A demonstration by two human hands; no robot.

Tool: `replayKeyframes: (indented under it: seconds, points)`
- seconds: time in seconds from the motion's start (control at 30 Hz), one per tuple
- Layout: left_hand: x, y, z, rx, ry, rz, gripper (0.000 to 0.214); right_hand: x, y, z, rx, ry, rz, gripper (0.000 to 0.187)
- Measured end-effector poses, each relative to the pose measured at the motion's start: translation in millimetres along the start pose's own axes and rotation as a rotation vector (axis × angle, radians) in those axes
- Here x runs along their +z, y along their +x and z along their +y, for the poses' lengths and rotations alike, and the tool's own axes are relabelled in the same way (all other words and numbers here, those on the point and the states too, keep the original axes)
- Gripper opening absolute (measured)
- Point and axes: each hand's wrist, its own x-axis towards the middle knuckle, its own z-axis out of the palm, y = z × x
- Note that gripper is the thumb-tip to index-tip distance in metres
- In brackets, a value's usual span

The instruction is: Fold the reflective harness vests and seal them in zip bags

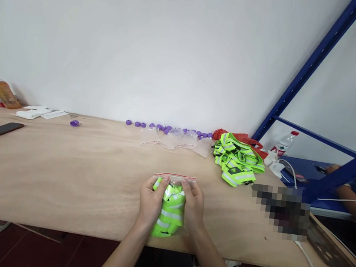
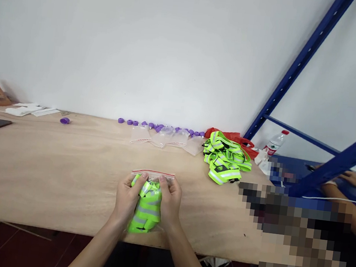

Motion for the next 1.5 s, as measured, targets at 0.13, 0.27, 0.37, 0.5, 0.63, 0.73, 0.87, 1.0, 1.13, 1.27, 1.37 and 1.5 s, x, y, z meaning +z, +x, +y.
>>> replayKeyframes:
  seconds: [0.13,0.27,0.37,0.5,0.63,0.73,0.87,1.0,1.13,1.27,1.37,1.5]
  points:
    - [-3.0,-1,-1,0.0,-0.008,-0.04,0.033,-8,3,3,-0.03,-0.011,-0.011,0.029]
    - [-3.7,-1,0,-0.063,-0.062,-0.036,0.031,-9,5,-1,0.009,-0.026,-0.031,0.029]
    - [-2.5,-1,1,-0.086,-0.074,-0.03,0.032,-9,8,-9,0.023,-0.039,-0.072,0.028]
    - [-2.2,-2,0,-0.112,-0.09,-0.021,0.033,-11,12,-21,0.025,-0.124,-0.15,0.03]
    - [-2.8,-3,-1,-0.105,-0.08,-0.013,0.033,-13,13,-27,0.041,-0.144,-0.218,0.027]
    - [-2.3,-3,0,-0.091,-0.06,-0.02,0.034,-11,12,-29,0.062,-0.151,-0.252,0.026]
    - [-1.6,-3,0,-0.075,-0.05,-0.028,0.034,-7,10,-31,0.08,-0.157,-0.266,0.027]
    - [-2.5,-3,0,-0.064,-0.059,-0.04,0.036,-5,9,-32,0.079,-0.167,-0.256,0.028]
    - [-3.0,-2,-1,-0.061,-0.06,-0.034,0.037,-4,9,-34,0.065,-0.2,-0.26,0.029]
    - [-3.3,-2,-1,-0.074,-0.068,-0.039,0.036,-4,9,-34,0.022,-0.247,-0.245,0.031]
    - [-3.5,-3,-2,-0.071,-0.07,-0.055,0.036,-4,8,-33,0.001,-0.258,-0.228,0.032]
    - [-2.9,-3,-3,-0.066,-0.077,-0.064,0.034,-5,8,-32,-0.054,-0.308,-0.196,0.029]
